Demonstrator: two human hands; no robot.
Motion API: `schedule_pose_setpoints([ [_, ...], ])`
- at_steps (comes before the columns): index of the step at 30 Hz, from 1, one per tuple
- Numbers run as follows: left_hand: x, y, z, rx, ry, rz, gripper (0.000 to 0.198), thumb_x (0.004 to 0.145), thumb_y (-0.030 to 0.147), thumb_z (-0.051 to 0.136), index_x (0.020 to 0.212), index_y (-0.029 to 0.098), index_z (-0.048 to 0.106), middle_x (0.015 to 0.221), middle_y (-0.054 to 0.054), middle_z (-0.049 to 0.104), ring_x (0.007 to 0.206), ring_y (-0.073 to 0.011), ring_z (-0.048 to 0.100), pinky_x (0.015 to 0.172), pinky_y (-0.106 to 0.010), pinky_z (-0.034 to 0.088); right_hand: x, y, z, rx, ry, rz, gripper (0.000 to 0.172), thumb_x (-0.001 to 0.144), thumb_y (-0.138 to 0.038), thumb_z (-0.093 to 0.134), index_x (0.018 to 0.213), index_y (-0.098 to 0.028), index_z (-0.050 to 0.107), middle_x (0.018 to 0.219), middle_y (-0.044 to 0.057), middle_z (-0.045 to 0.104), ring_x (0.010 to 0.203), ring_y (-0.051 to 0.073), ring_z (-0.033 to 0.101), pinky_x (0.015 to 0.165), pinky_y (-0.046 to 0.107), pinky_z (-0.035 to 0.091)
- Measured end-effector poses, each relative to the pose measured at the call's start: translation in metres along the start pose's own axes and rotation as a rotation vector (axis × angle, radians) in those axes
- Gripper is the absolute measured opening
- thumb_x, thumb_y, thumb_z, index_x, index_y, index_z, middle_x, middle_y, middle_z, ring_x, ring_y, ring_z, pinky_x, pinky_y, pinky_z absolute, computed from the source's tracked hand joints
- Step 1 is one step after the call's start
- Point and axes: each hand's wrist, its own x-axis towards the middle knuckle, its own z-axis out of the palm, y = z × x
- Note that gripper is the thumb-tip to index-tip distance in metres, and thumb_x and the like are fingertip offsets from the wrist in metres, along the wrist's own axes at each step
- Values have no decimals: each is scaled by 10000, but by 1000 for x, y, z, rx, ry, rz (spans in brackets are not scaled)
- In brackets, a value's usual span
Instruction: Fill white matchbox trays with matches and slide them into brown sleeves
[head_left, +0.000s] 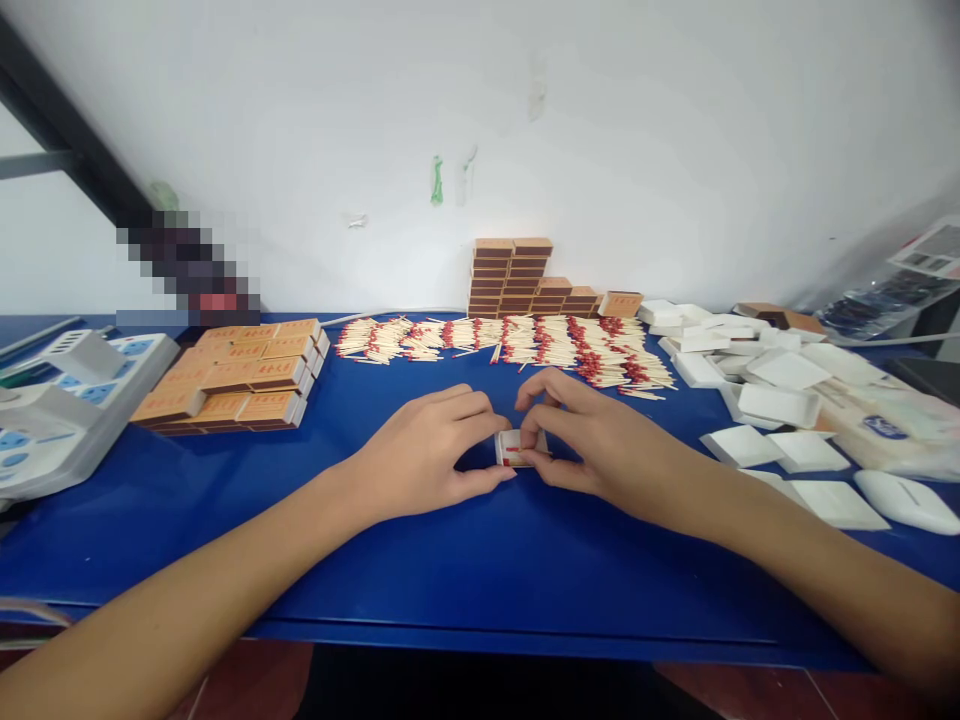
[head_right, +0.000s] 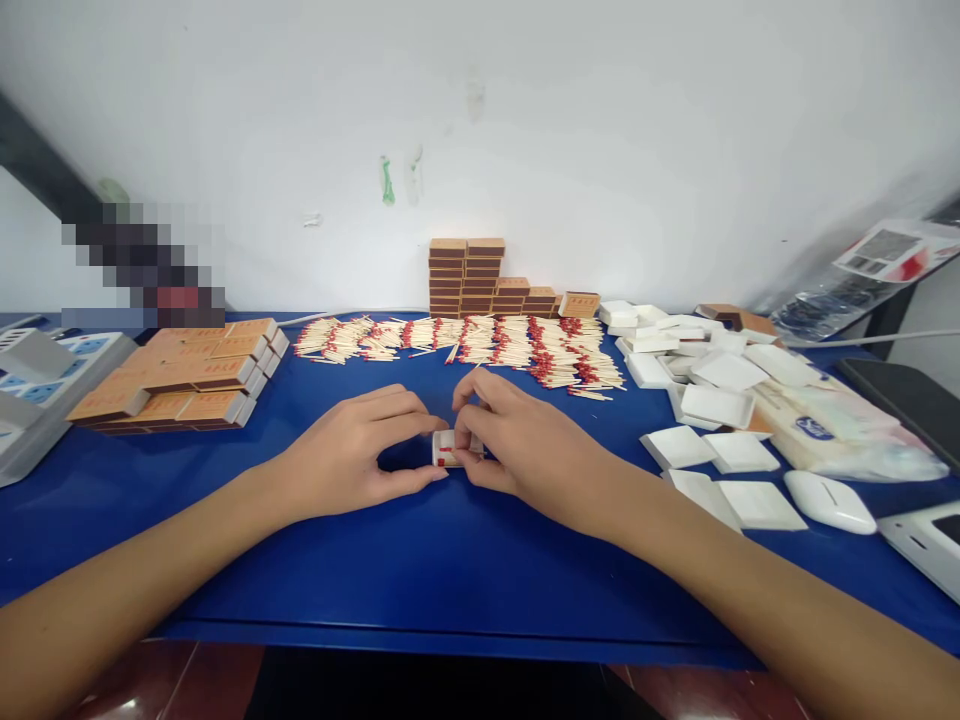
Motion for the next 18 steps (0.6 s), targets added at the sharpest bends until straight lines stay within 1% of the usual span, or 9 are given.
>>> schedule_pose_setpoints([
  [5,-1,0,-2,7,6,14,222,1054,360,731,1128,152,754,1043,-71,733,955,-223,668,835,-351,552,1,0,0,-23,5,-27,129,1080,-287,638,988,-217,694,1244,110,632,997,207,708,889,364,591],
  [8,-1,1,-2,0,-16,-11,213,1056,366,727,1107,161,751,1030,-66,730,960,-224,671,833,-347,551,1,-1,-2,5,-10,-21,153,1098,-325,628,1012,-227,708,1233,100,644,1029,209,720,913,364,591],
  [11,0,1,-1,-2,-24,-17,217,1059,372,720,1099,160,747,1031,-67,731,961,-224,672,832,-349,553,1,0,-2,11,-11,-5,159,1101,-326,627,1019,-226,718,1226,95,649,1036,210,724,927,374,587],
  [14,1,1,-1,-2,-24,-17,220,1063,374,714,1094,157,741,1033,-68,733,962,-222,670,834,-353,556,0,1,0,18,-10,14,149,1093,-325,644,1012,-229,724,1206,84,655,1008,201,718,912,369,580],
  [18,1,1,0,-6,-30,-18,211,1058,363,718,1099,158,742,1034,-66,734,965,-223,675,836,-357,559,2,-1,3,42,17,44,170,1089,-341,652,992,-227,733,1143,65,670,924,181,708,833,337,564],
])
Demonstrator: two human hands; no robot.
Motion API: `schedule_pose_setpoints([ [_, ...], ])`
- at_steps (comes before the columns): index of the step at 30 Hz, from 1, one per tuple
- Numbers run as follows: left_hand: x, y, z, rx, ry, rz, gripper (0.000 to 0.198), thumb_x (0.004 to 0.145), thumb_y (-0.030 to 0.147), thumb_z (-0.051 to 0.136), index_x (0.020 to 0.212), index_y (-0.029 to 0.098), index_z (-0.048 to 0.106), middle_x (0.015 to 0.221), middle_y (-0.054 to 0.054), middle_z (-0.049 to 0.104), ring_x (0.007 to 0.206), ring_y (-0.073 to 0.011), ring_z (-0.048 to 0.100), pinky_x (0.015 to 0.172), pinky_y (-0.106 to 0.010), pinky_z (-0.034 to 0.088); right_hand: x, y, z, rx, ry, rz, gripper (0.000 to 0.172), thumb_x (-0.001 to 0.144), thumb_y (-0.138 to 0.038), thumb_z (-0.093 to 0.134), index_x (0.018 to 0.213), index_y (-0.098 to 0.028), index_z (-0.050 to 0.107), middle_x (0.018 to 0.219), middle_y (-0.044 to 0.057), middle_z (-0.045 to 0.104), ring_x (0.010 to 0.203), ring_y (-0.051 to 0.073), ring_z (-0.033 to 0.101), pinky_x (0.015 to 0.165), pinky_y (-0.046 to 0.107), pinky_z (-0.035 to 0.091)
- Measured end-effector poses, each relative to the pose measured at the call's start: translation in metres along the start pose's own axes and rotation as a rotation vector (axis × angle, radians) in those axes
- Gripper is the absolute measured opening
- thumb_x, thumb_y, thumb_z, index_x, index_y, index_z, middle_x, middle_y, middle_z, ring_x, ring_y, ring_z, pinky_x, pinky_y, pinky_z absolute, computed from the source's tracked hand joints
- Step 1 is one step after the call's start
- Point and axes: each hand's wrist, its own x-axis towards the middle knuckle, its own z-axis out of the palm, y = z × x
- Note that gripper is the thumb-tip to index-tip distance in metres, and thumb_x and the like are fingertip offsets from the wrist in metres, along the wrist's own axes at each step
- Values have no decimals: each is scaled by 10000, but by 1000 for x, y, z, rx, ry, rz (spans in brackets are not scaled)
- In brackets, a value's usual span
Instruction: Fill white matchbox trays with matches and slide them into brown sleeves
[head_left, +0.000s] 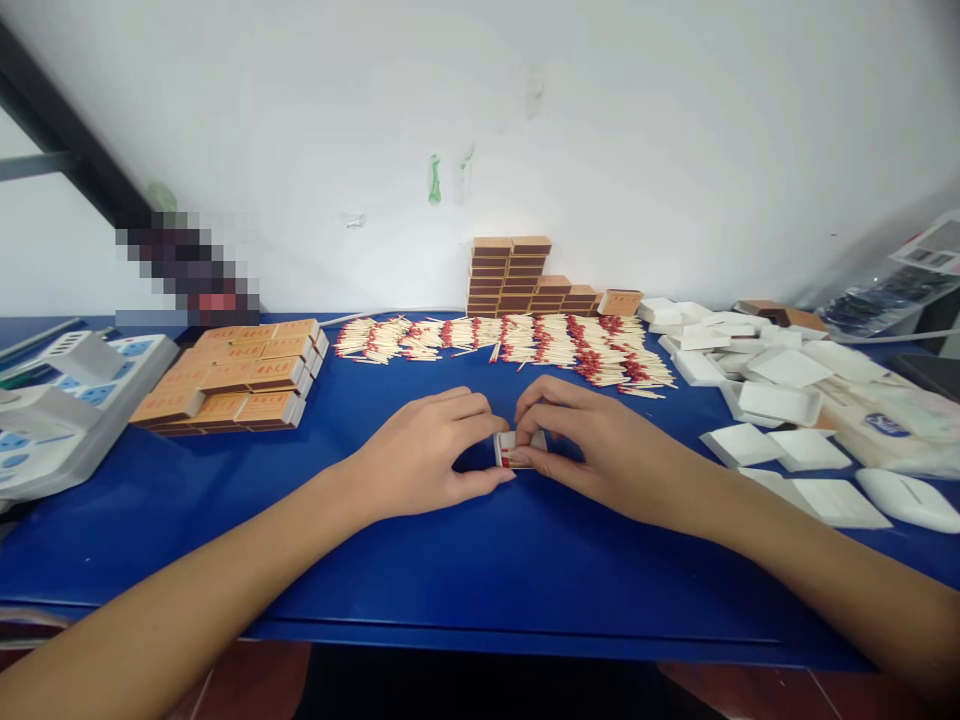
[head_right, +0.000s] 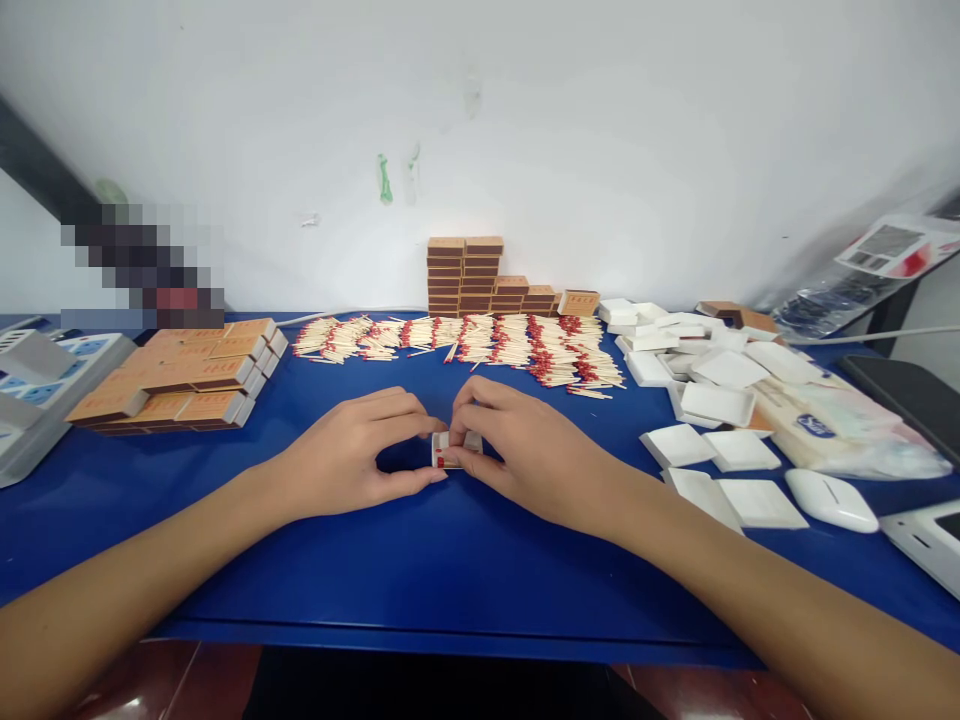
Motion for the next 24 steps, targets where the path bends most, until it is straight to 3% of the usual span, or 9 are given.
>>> schedule_pose_setpoints([
  [4,0,-1,0,-17,-1,-22,225,1045,368,739,1136,163,754,1048,-66,747,979,-227,691,840,-358,565,1,-4,-6,-12,6,8,181,1084,-348,636,1020,-232,759,1131,70,701,889,182,705,802,335,544],
  [7,-1,-3,0,-32,-6,-41,264,1041,374,749,1217,178,757,1085,-74,761,1005,-230,709,876,-360,577,-2,9,-29,-84,39,66,231,1072,-396,612,981,-244,759,986,74,743,827,214,684,744,354,500],
  [10,-3,-7,-2,-32,-16,-66,284,1038,378,757,1245,185,760,1083,-78,763,1012,-232,715,883,-356,579,-12,42,-62,-235,-14,258,226,1011,-411,669,904,-238,768,859,92,762,771,252,662,710,378,447],
  [14,-5,-9,-4,-24,-35,-92,284,1032,370,763,1243,181,766,1067,-71,756,1001,-228,711,843,-351,567,-27,87,-94,-346,-193,552,172,977,-291,698,874,-204,805,797,81,759,671,206,613,661,360,393],
  [17,-5,-9,-5,-17,-46,-102,279,1033,373,760,1241,188,767,1069,-67,755,1001,-226,711,839,-348,561,-31,97,-100,-313,-268,611,230,1007,-329,678,883,-189,812,736,59,720,638,178,554,633,350,376],
  [24,-6,-8,-7,-19,-49,-104,286,1030,365,764,1251,184,767,1070,-66,753,1001,-225,705,843,-347,552,-27,90,-93,-265,-297,598,228,991,-295,621,884,-204,801,724,40,703,632,161,529,641,342,382],
])
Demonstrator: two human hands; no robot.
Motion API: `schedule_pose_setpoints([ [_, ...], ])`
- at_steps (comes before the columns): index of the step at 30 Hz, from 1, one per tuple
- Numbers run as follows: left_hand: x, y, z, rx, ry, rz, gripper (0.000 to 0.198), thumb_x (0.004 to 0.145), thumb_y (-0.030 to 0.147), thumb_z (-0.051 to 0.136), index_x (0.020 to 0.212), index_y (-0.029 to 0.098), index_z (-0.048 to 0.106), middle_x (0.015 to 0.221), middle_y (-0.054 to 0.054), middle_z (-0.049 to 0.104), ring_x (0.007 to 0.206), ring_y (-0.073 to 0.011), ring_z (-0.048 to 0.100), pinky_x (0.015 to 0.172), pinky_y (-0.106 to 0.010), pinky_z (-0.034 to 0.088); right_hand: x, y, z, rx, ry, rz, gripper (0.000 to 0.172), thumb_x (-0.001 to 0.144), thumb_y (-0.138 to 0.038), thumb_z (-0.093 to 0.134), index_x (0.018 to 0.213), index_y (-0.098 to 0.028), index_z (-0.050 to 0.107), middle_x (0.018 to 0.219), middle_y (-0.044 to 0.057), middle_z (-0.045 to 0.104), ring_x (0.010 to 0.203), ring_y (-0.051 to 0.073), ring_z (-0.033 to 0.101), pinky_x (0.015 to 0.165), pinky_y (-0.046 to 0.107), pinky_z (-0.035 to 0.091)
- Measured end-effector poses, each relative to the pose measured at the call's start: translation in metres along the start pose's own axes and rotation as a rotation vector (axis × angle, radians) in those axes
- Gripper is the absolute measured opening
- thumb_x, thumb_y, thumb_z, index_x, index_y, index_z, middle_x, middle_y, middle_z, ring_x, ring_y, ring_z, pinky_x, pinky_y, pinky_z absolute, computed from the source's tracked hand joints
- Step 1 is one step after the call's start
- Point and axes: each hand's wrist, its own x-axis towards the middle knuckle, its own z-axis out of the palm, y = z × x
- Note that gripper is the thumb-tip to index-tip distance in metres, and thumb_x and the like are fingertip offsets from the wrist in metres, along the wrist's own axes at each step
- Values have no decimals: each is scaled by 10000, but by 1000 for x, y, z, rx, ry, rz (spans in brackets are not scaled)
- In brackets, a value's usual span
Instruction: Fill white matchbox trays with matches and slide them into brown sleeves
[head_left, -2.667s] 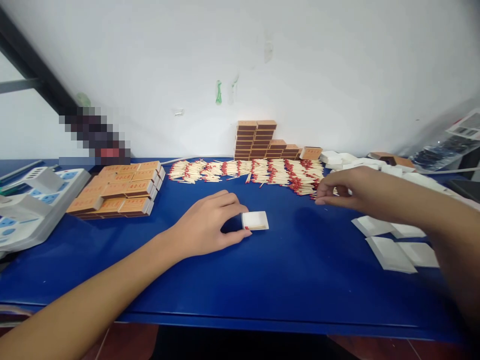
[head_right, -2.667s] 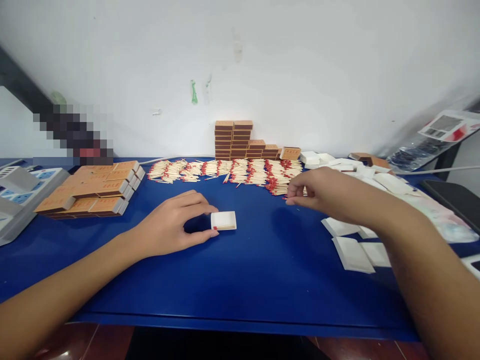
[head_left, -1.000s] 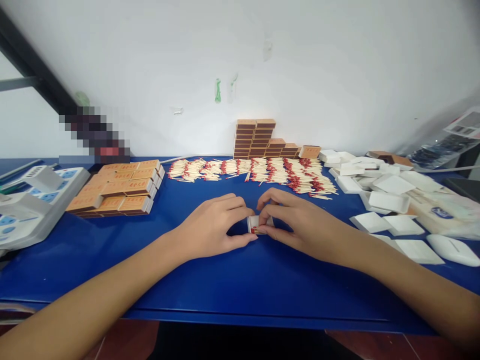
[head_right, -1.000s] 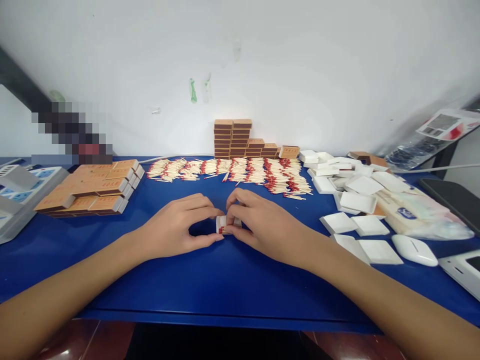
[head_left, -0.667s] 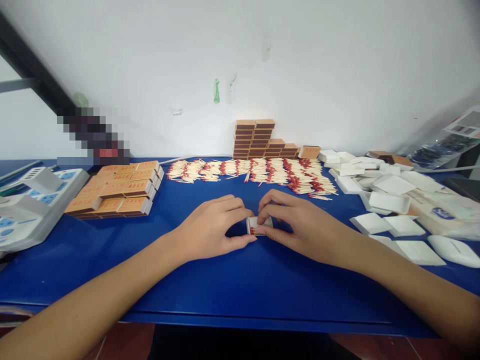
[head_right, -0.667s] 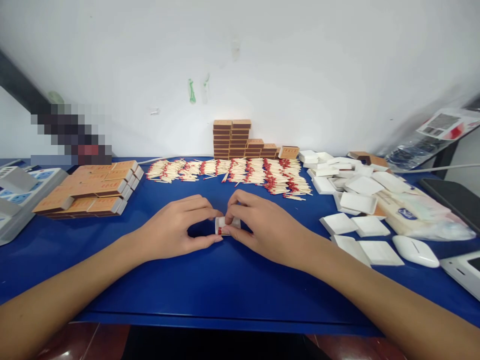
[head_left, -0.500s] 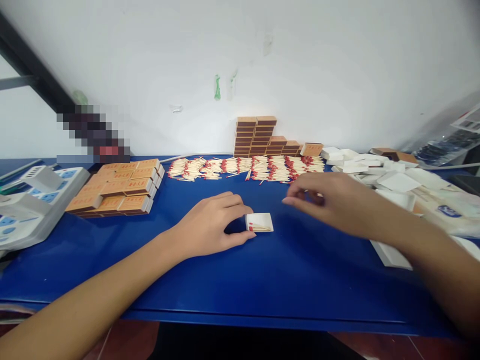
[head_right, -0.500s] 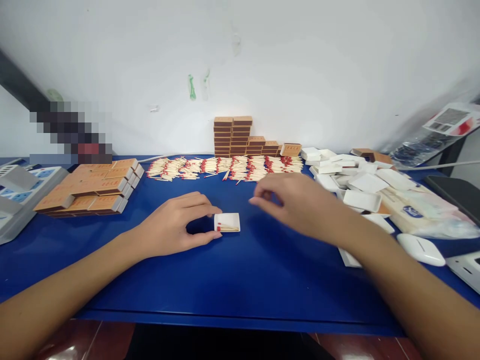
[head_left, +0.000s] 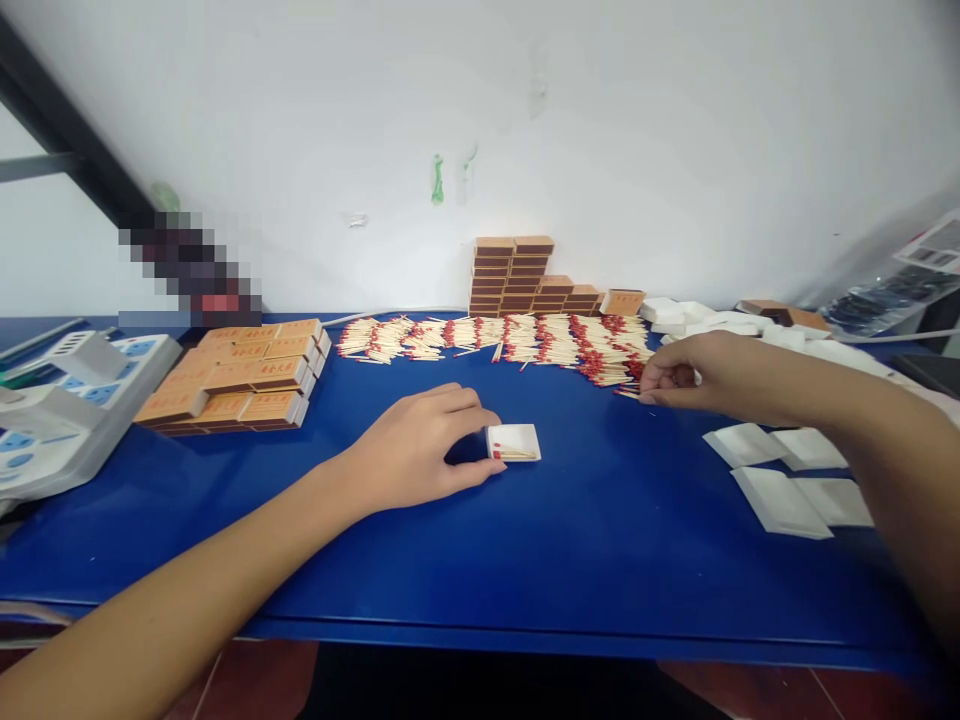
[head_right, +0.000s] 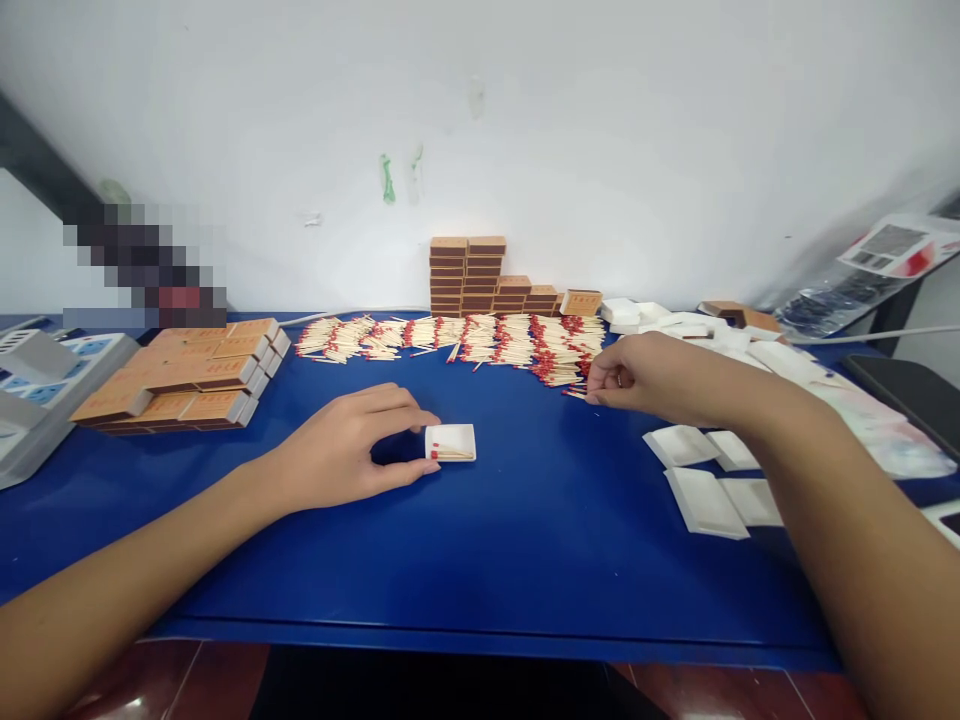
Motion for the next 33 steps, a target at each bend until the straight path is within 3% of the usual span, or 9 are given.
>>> schedule_pose_setpoints([
  [9,-1,0,-2,2,-4,-5,288,1030,379,762,1245,186,769,1077,-70,762,998,-226,708,859,-353,561,-3,-12,6,70,3,-84,177,937,-338,643,864,-209,740,751,68,729,639,181,582,624,346,417],
  [16,2,2,2,-5,3,-10,275,1026,382,765,1224,192,771,1054,-64,760,991,-227,705,841,-349,547,-10,-70,14,344,109,-305,274,975,-489,673,885,-241,749,749,25,692,654,164,578,606,302,430],
  [22,5,7,5,-28,25,-12,279,1008,363,781,1230,195,768,1048,-52,756,983,-225,709,831,-352,547,-12,-112,38,451,146,-438,210,999,-403,672,913,-230,756,814,20,722,668,147,583,620,288,449],
  [33,4,7,6,-12,17,-11,277,1019,390,768,1206,185,766,1054,-61,758,994,-231,712,841,-354,559,-9,-112,51,246,128,-479,131,985,-307,636,889,-234,685,837,14,680,707,164,590,664,306,428],
])
